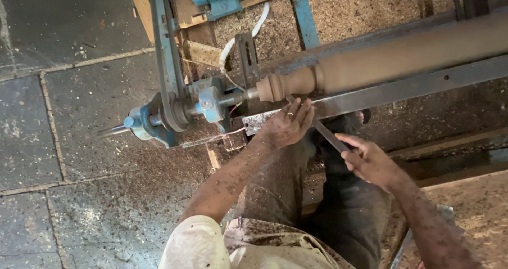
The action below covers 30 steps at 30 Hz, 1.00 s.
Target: The person uses a chisel to shape a piece of wood spinning on a lathe. They hold the tool against the rotating wood to carve grooves and smooth the surface, creating a decorative pattern.
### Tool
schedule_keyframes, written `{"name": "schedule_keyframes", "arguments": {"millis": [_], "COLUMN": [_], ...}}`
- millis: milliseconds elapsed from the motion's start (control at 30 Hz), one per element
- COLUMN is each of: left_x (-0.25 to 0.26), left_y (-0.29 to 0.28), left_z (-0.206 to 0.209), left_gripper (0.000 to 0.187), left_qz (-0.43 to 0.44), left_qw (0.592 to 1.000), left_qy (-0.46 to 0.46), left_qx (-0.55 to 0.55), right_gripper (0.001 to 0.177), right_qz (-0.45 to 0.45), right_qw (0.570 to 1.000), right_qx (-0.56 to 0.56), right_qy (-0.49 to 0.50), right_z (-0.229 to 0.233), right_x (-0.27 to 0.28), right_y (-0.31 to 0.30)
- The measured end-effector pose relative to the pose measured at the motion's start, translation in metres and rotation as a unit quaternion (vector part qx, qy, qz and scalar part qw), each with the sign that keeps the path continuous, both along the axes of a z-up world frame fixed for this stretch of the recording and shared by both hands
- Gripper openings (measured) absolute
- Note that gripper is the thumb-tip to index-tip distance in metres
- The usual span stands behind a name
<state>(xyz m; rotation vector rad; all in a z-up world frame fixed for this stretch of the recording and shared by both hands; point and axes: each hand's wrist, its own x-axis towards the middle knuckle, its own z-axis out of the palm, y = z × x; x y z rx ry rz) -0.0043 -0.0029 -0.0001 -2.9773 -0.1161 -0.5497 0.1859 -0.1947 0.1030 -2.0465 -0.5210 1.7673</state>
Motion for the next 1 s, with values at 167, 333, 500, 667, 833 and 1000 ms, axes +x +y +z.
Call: {"name": "schedule_keyframes", "arguments": {"millis": [167,333,500,667,833,1000], "left_x": [0.0,0.002,0.002,-0.002,-0.031,-0.069], "left_y": [0.0,-0.003,-0.002,-0.007,-0.008,0.015], "left_z": [-0.004,-0.004,-0.004,0.001,0.011,0.007], "left_gripper": [0.043,0.05,0.051,0.048,0.035,0.038], "left_qz": [0.008,0.024,0.029,0.038,0.011,-0.071], "left_qw": [1.0,0.998,0.998,0.994,0.99,0.995], "left_qy": [-0.012,-0.064,-0.06,-0.099,-0.089,-0.011], "left_qx": [-0.003,-0.009,-0.007,-0.028,-0.105,-0.076], "right_gripper": [0.062,0.062,0.062,0.066,0.072,0.064], "right_qz": [0.059,0.077,0.092,0.116,0.005,-0.207], "right_qw": [0.998,0.996,0.995,0.993,0.996,0.969], "right_qx": [0.008,-0.034,-0.034,-0.006,0.074,0.133], "right_qy": [-0.021,-0.03,-0.032,0.005,0.047,0.031], "right_z": [0.011,0.027,0.033,0.026,0.003,-0.07], "right_x": [0.009,0.016,0.025,0.043,-0.027,-0.158], "right_y": [0.012,0.026,0.032,0.029,-0.024,-0.054]}}
